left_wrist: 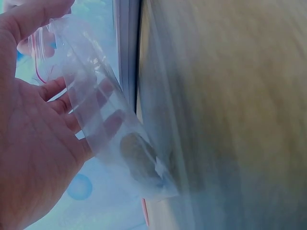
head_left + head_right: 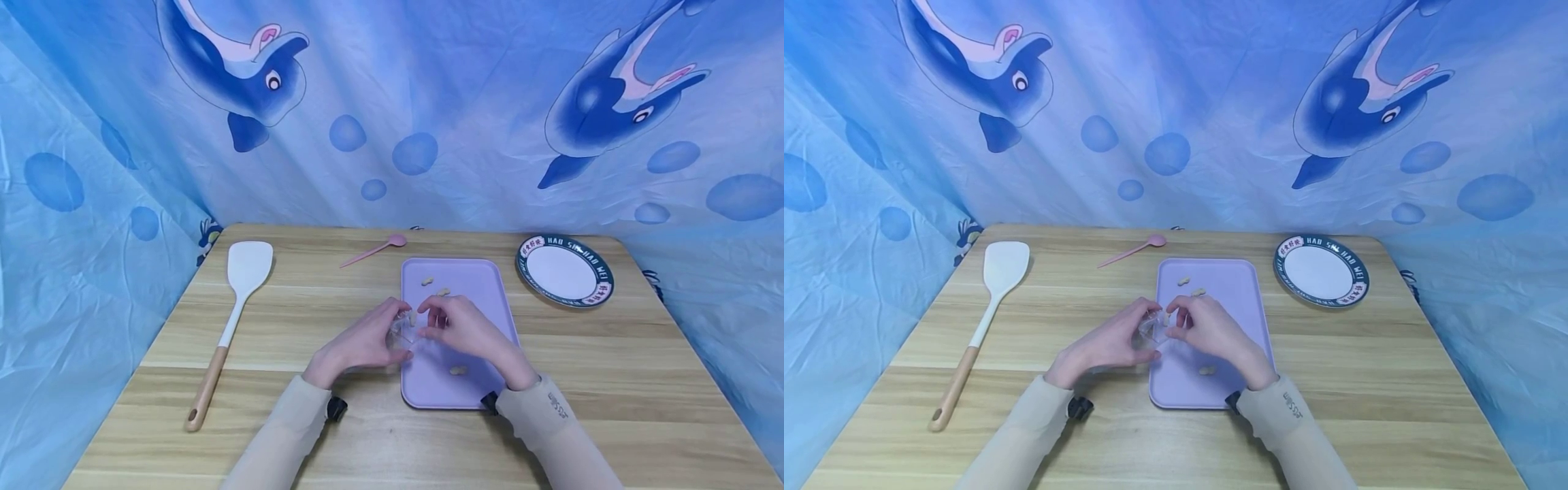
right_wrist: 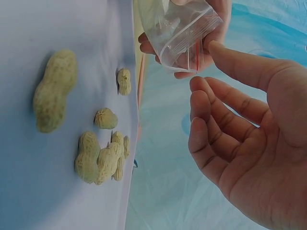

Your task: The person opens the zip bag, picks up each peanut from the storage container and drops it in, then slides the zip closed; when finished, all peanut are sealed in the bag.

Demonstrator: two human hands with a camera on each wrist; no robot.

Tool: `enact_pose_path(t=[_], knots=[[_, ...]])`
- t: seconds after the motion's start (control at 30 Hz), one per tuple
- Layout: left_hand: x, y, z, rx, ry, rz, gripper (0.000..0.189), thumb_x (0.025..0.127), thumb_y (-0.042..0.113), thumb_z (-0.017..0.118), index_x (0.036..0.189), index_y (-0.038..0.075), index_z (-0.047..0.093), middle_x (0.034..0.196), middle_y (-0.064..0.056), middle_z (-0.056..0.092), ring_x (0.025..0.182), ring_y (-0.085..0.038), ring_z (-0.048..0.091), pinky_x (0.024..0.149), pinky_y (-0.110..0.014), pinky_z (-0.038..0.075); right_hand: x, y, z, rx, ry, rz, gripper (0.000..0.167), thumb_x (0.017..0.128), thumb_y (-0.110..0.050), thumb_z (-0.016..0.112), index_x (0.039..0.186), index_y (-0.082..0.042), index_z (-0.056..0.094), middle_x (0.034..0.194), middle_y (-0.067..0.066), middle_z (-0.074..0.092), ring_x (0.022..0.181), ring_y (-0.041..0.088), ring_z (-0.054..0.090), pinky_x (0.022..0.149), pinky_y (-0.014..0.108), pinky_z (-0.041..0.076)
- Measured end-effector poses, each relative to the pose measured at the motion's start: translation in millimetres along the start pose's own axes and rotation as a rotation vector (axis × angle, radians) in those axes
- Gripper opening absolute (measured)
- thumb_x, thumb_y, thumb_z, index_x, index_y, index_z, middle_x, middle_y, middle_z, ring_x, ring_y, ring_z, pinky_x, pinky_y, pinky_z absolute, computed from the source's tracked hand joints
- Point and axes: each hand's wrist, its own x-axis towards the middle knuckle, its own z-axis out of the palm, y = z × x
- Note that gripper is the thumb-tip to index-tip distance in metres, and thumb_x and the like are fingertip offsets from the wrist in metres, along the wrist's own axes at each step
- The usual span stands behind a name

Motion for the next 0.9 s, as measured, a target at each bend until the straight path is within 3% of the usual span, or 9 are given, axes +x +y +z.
enact_pose_path(t=[0.27, 0.6, 0.9], knots=[[0.1, 0.2, -0.3, -0.014, -0.003, -0.008, 0.077, 0.077, 0.031, 0.085, 0.138, 0.005, 0.046, 0.123, -0.003, 0.055, 0.111, -0.016, 0.055, 0.099, -0.034, 0.046, -3.3, 5, -7, 0.020, 0.010, 0.018, 0.026, 0.085, -0.012, 0.080, 0.107, -0.004, 0.069, 0.078, -0.007, 0.062, 0.067, 0.008, 0.056, 0.059, 0.026, 0.049], [-0.7, 0.3, -1.2, -0.016, -0.005, -0.011, 0.076, 0.078, 0.030, 0.085, 0.138, 0.005, 0.047, 0.125, -0.003, 0.055, 0.115, -0.016, 0.054, 0.103, -0.034, 0.044, -9.1, 18, -26, -0.006, 0.095, 0.060, 0.026, 0.084, -0.010, 0.081, 0.105, -0.002, 0.069, 0.076, -0.004, 0.062, 0.066, 0.011, 0.055, 0.060, 0.028, 0.048], [-0.8, 0.0, -1.7, -0.029, -0.008, -0.001, 0.074, 0.078, 0.028, 0.084, 0.137, 0.003, 0.047, 0.127, -0.006, 0.055, 0.115, -0.017, 0.054, 0.104, -0.034, 0.043, -11.5, 33, -36, -0.024, 0.088, 0.134, 0.025, 0.085, -0.011, 0.079, 0.106, -0.002, 0.069, 0.078, -0.001, 0.062, 0.069, 0.015, 0.056, 0.061, 0.029, 0.048]])
